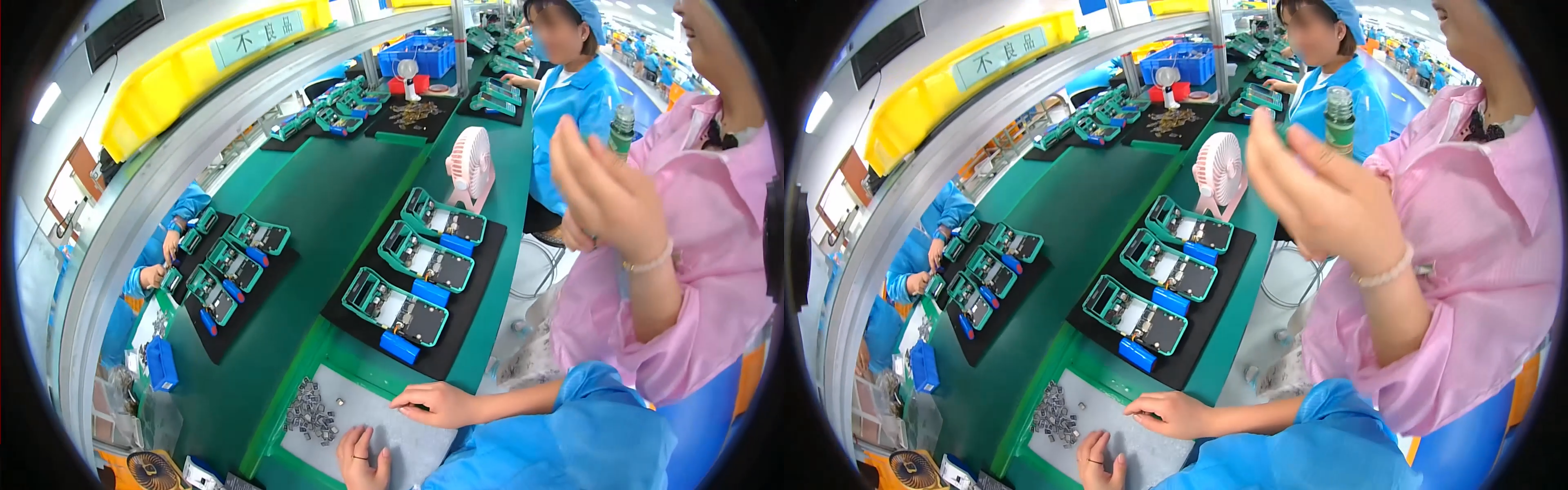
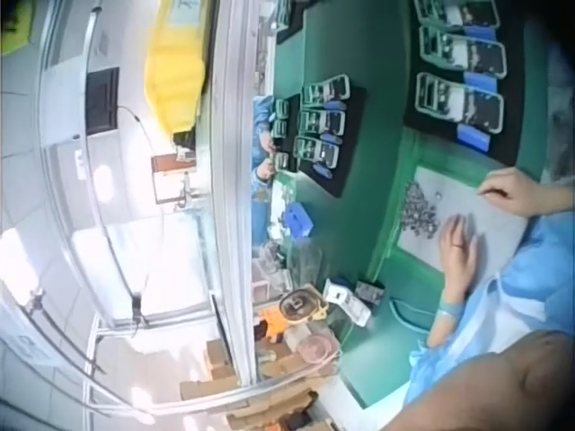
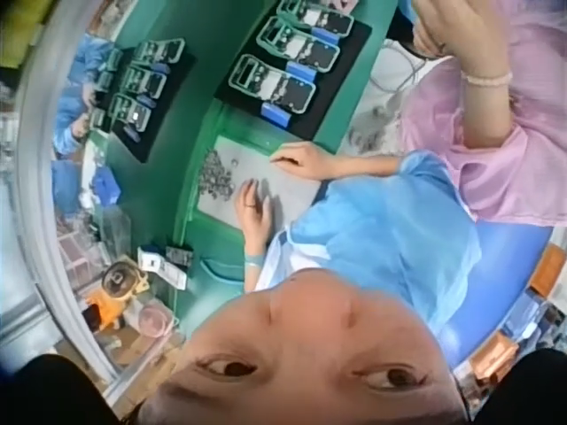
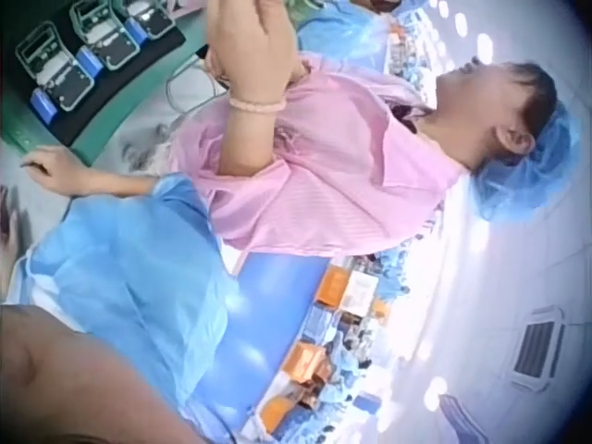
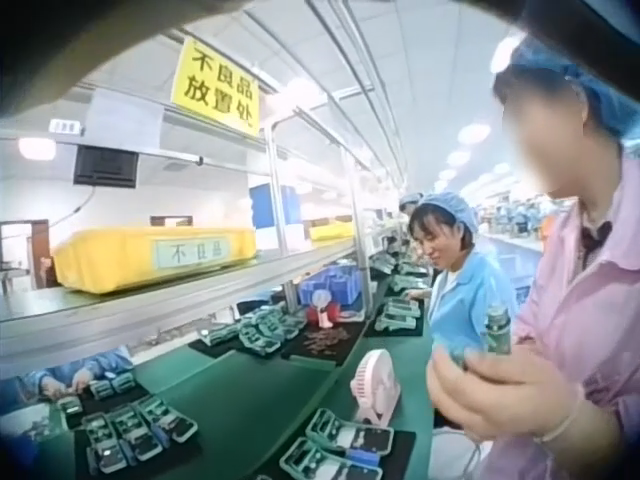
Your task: The person assembles electronic handheld terminals by inserting components and batteries into their casings. They adjust a small desk fan, install a battery into a handheld device and place it on an overhead shelf, and continue assembling components into terminal casings.
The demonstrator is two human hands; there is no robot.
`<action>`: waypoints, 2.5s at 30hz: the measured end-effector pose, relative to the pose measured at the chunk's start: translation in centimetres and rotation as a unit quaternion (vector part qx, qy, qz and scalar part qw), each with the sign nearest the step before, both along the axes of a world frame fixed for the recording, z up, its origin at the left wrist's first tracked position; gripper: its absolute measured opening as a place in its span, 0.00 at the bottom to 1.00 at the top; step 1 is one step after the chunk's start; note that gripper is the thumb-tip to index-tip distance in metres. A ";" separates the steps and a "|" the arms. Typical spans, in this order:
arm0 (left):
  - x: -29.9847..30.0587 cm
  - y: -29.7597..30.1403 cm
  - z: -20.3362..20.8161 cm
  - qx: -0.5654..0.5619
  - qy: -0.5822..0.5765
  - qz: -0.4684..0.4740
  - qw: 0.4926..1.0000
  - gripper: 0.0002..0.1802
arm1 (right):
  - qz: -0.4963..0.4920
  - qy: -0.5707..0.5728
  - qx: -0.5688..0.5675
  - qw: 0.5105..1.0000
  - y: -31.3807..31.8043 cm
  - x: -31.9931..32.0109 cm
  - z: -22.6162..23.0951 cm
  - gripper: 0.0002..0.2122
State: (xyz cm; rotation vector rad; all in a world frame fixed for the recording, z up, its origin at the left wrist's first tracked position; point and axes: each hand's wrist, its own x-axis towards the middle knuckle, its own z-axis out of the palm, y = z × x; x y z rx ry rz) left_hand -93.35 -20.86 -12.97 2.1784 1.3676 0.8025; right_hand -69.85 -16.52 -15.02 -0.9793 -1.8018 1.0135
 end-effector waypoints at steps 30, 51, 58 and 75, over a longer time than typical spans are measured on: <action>-19.6 28.4 -2.0 0.009 -0.107 0.411 0.905 0.30 | -0.350 -0.212 -0.011 0.912 45.5 -7.4 0.3 0.31; -17.6 11.8 -0.4 -0.072 -0.174 0.383 0.904 0.27 | -0.115 -0.340 0.014 0.933 31.7 -11.1 2.8 0.28; -15.6 3.9 -0.1 -0.065 -0.111 0.382 0.915 0.27 | -0.071 -0.335 0.089 0.935 24.8 -11.5 2.5 0.23; -12.4 9.5 -2.2 0.213 0.108 0.350 0.906 0.32 | -0.007 -0.228 0.163 0.960 7.2 -10.0 0.1 0.04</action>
